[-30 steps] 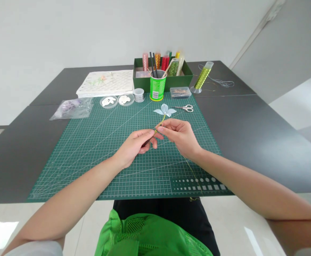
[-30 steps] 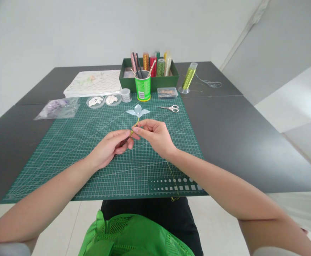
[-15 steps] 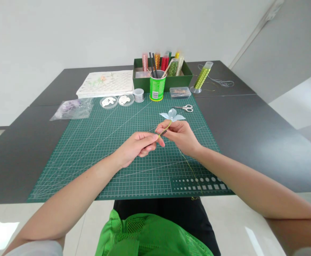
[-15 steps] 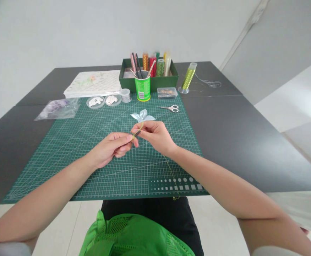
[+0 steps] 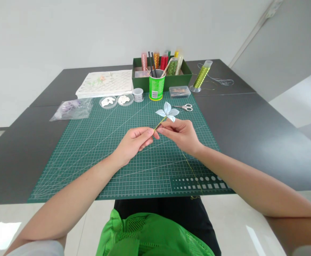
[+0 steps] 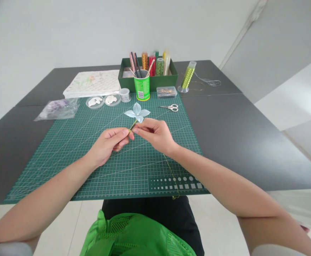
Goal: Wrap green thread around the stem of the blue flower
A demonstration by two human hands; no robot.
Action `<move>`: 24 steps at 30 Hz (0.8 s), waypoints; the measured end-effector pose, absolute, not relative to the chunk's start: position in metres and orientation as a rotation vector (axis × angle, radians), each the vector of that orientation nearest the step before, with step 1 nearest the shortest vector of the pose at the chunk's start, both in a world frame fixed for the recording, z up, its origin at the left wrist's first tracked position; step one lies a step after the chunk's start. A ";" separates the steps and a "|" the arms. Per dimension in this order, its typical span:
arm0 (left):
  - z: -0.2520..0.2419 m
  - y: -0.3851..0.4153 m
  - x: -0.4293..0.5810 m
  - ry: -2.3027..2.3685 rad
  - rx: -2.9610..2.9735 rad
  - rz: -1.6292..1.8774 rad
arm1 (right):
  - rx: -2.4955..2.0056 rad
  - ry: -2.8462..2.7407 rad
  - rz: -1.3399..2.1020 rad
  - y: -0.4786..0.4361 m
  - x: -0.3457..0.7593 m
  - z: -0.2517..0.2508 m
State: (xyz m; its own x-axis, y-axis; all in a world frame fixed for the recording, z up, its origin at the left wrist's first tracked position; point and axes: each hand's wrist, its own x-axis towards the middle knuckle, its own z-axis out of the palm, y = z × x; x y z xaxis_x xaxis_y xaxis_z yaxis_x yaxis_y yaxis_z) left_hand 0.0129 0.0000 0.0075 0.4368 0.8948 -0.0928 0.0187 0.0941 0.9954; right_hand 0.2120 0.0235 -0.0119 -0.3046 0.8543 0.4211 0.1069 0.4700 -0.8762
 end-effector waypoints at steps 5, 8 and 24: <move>0.004 0.001 0.013 0.932 1.343 0.861 | -0.760 -1.828 0.676 0.021 0.213 -0.009; 0.003 0.003 0.014 0.982 1.334 0.904 | -0.743 -1.881 0.588 0.020 0.214 -0.007; -0.003 0.011 0.006 1.444 1.963 0.807 | -0.735 -1.788 1.168 0.007 0.228 0.031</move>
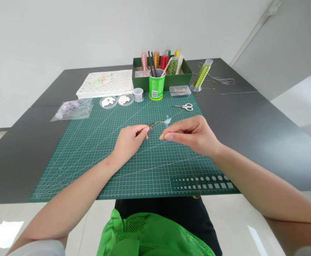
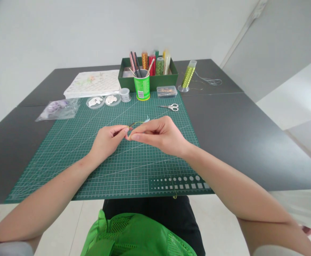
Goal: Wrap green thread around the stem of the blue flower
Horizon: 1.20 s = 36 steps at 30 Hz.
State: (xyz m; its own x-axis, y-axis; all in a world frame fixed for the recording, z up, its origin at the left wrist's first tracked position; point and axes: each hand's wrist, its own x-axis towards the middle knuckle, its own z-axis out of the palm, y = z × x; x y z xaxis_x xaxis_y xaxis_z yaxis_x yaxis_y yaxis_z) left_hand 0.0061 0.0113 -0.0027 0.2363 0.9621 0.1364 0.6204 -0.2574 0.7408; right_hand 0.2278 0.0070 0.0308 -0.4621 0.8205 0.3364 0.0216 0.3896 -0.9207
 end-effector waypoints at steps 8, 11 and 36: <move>-0.004 -0.002 0.016 1.206 2.223 0.512 | -0.750 -1.712 1.097 0.022 0.235 0.031; -0.005 -0.006 0.018 1.150 2.285 0.448 | -0.776 -1.685 1.093 0.027 0.235 0.027; -0.004 -0.012 0.024 1.155 2.077 0.416 | -0.688 -1.842 1.126 0.021 0.232 0.027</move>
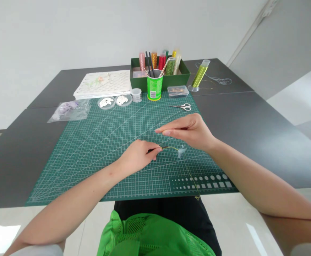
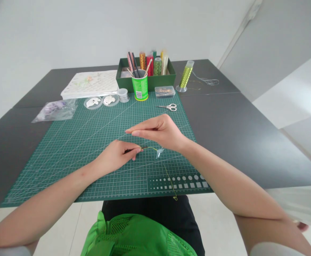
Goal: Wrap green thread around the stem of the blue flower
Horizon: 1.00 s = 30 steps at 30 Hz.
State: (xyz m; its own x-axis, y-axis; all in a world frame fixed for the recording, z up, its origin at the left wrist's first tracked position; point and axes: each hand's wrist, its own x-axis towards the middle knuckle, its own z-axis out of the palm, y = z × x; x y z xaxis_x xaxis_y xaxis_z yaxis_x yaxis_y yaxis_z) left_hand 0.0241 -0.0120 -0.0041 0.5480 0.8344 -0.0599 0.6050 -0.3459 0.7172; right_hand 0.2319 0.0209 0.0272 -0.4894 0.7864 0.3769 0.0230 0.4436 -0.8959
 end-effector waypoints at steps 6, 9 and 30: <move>0.003 -0.018 0.026 1.007 2.216 0.416 | -0.862 -1.740 0.976 0.035 0.233 0.016; 0.001 -0.018 0.025 0.990 2.246 0.469 | -0.908 -1.744 0.940 0.042 0.235 0.010; -0.002 -0.022 0.020 1.112 2.416 0.896 | -1.059 -1.978 1.136 0.072 0.247 -0.025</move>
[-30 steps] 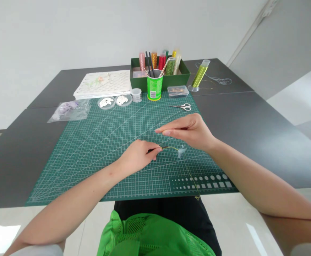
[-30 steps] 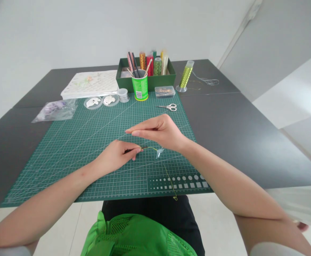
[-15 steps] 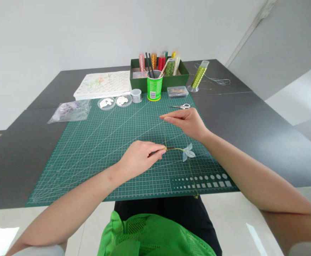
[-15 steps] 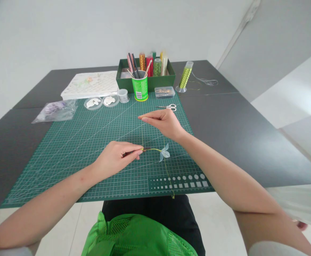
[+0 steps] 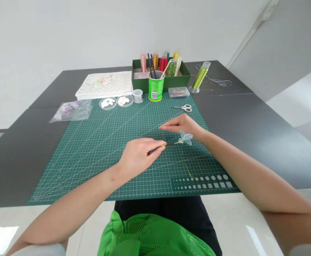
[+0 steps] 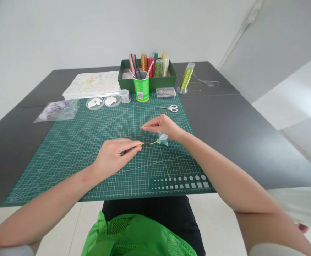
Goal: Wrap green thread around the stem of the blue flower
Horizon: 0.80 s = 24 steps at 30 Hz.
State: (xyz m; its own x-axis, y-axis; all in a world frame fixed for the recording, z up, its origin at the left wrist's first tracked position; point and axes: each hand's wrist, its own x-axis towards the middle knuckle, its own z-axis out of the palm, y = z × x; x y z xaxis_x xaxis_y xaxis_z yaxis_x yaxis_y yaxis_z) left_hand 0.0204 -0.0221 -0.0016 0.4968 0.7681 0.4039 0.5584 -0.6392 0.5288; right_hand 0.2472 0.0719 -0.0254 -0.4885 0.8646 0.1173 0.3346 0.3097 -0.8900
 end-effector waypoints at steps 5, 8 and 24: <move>0.001 -0.024 0.021 1.157 2.385 0.930 | -1.021 -2.001 1.174 0.073 0.246 -0.030; 0.002 -0.024 0.021 1.173 2.390 0.977 | -1.029 -1.988 1.155 0.074 0.247 -0.029; 0.002 -0.022 0.021 1.250 2.295 0.982 | -0.962 -2.051 1.122 0.073 0.249 -0.026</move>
State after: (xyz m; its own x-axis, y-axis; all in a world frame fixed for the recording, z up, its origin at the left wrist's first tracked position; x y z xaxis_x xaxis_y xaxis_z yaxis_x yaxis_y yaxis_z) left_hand 0.0209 -0.0221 0.0021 0.3713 0.8346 0.4069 0.5932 -0.5504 0.5876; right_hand 0.2489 0.0728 -0.0265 -0.5544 0.8167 0.1603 0.3058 0.3790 -0.8734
